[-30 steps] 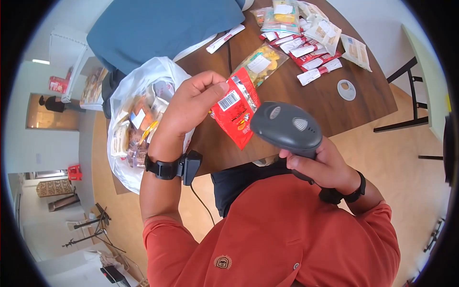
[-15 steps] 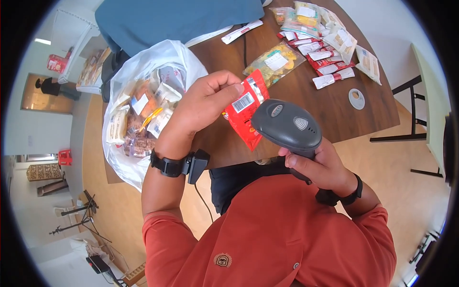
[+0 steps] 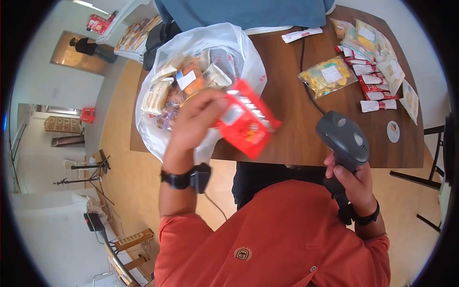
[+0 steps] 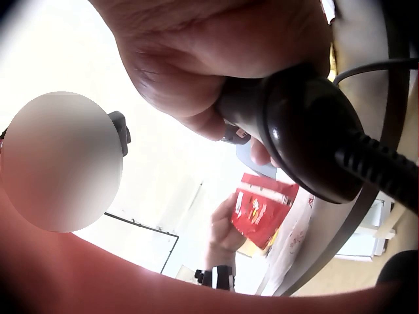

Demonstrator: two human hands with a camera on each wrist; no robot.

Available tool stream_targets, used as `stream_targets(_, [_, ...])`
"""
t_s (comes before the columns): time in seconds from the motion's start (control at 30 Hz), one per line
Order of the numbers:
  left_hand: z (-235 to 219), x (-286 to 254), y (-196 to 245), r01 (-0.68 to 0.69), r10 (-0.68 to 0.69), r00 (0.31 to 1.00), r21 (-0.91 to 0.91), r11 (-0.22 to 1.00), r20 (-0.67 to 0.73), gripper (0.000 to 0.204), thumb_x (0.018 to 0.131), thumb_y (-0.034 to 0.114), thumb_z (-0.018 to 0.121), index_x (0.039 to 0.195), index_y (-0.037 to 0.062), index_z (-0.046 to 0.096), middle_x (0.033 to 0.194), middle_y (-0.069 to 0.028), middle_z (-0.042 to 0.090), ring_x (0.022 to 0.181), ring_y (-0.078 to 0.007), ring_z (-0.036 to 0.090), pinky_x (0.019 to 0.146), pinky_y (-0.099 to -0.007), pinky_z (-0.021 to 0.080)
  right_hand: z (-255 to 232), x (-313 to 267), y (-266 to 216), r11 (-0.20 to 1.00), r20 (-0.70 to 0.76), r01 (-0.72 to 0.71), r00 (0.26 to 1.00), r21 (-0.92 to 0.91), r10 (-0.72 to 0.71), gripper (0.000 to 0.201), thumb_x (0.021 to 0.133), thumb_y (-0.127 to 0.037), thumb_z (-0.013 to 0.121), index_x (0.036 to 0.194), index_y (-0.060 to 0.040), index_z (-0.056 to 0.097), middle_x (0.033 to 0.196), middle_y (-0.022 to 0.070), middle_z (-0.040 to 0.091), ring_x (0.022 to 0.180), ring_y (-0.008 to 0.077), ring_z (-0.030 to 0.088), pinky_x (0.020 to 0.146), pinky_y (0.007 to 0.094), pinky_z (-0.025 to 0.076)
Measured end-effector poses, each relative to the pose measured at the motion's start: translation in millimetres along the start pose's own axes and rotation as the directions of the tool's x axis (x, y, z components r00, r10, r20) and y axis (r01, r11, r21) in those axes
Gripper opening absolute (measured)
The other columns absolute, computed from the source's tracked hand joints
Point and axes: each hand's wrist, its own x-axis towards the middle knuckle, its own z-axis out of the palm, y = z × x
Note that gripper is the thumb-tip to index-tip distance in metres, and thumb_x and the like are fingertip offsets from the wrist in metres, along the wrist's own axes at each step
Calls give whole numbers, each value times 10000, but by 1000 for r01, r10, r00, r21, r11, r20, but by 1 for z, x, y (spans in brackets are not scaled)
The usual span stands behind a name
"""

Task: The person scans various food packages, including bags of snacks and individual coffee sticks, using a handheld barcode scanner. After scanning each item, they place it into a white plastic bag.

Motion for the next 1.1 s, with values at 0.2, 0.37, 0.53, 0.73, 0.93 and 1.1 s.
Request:
stream_targets(0.2, [-128,-40,-24,-11,-21,944,-95,995,-330,136,1020,152,603,989,42,676,930,31,673,842,-37,597,759,-220,482,-10,7,12,999,18,-38,999,38,37,197,963,-50,579,1145,8,626,1052,54,662,870,106,637,795,278,527])
stream_targets(0.37, [-210,-28,-62,319,135,822,644,695,-553,203,978,176,639,1095,16,686,952,-91,708,912,-186,667,811,-320,531,-4,5,13,997,30,-38,999,60,37,190,960,-41,598,1142,6,624,1013,43,656,838,86,620,764,261,517])
stream_targets(0.53, [-144,1,-43,92,364,863,817,569,-350,224,952,140,649,1127,4,677,1078,-153,684,962,-238,674,784,-340,550,-20,-10,17,998,2,-46,999,53,46,190,962,-40,615,1150,-12,617,942,25,639,782,60,586,701,238,488])
stream_targets(0.73, [47,60,18,-334,302,939,656,677,166,187,979,80,627,1141,-4,667,1075,-108,704,985,-202,680,864,-291,526,-44,-40,20,996,-84,-12,996,86,19,204,980,-72,625,1179,-32,598,1001,20,639,835,66,590,728,244,494])
stream_targets(0.93, [218,126,22,-634,406,762,455,625,505,263,920,199,693,1117,25,679,986,-140,682,854,-274,678,752,-366,535,-57,-70,20,984,-185,82,981,156,-53,210,999,-108,615,1194,-32,592,1091,27,637,910,89,603,780,263,507])
stream_targets(1.1, [293,148,9,-611,304,788,622,489,536,319,917,296,682,1128,56,674,1067,-139,669,979,-321,667,814,-429,540,-62,-96,10,989,-283,104,957,109,-69,215,1001,-116,601,1197,-27,593,1091,31,636,908,99,608,788,271,510])
